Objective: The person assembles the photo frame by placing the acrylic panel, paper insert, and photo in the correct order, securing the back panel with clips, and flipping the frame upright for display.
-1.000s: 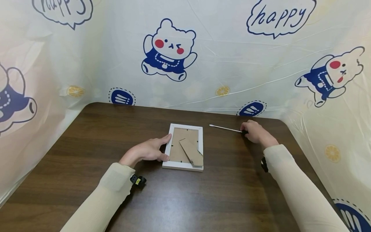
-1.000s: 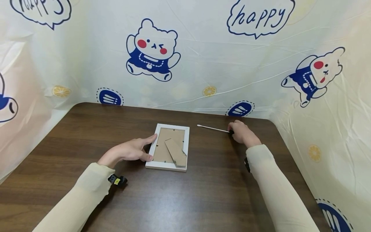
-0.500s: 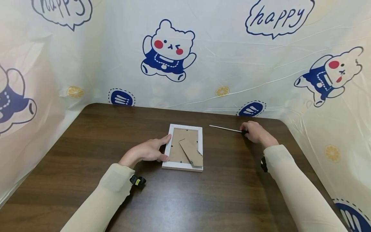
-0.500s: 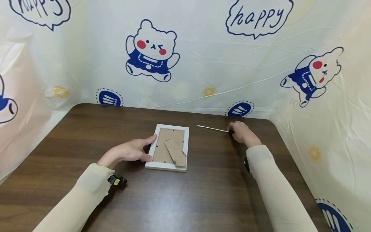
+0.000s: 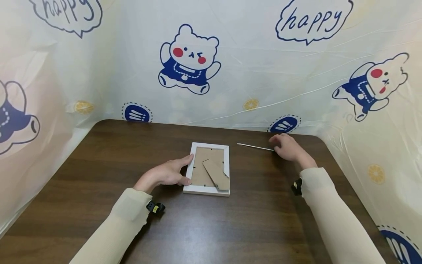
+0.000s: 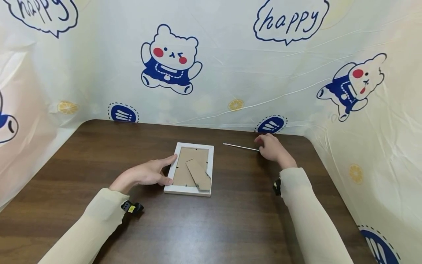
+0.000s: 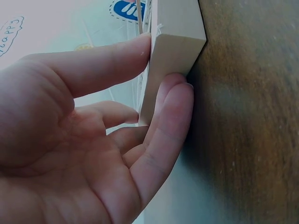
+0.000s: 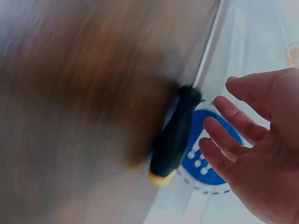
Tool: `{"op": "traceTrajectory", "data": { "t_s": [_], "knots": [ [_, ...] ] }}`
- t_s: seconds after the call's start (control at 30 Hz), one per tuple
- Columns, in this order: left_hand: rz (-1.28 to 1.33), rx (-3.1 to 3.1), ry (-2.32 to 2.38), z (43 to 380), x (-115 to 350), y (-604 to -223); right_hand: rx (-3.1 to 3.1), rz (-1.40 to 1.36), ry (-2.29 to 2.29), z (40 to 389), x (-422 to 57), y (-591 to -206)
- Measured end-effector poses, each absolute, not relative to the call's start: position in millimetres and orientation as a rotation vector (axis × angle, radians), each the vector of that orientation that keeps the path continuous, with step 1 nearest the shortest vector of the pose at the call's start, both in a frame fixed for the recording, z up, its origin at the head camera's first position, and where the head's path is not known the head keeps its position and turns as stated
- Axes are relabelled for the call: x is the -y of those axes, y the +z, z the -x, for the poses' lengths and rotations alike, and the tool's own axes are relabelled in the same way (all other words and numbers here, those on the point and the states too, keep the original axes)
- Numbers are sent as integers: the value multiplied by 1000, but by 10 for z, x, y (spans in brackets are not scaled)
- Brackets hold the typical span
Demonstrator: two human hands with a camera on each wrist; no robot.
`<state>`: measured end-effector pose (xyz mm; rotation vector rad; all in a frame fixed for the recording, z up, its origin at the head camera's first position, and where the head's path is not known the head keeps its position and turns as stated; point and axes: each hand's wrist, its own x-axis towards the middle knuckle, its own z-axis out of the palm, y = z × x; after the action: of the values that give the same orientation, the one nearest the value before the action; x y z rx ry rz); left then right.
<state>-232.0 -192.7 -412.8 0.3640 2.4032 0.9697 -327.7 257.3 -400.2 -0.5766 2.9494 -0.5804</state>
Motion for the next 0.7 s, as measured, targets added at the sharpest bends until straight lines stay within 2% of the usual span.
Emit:
{"op": "traceTrajectory", "data": {
  "t_s": [0.23, 0.7],
  "knots": [
    [-405, -2409, 1007, 2303, 1917, -4116, -2959, 573, -766, 3199, -2302, -3977],
    [-376, -2464, 948, 2297, 1905, -4102, -2851, 337, -1107, 2981, -1834, -3980]
  ]
}}
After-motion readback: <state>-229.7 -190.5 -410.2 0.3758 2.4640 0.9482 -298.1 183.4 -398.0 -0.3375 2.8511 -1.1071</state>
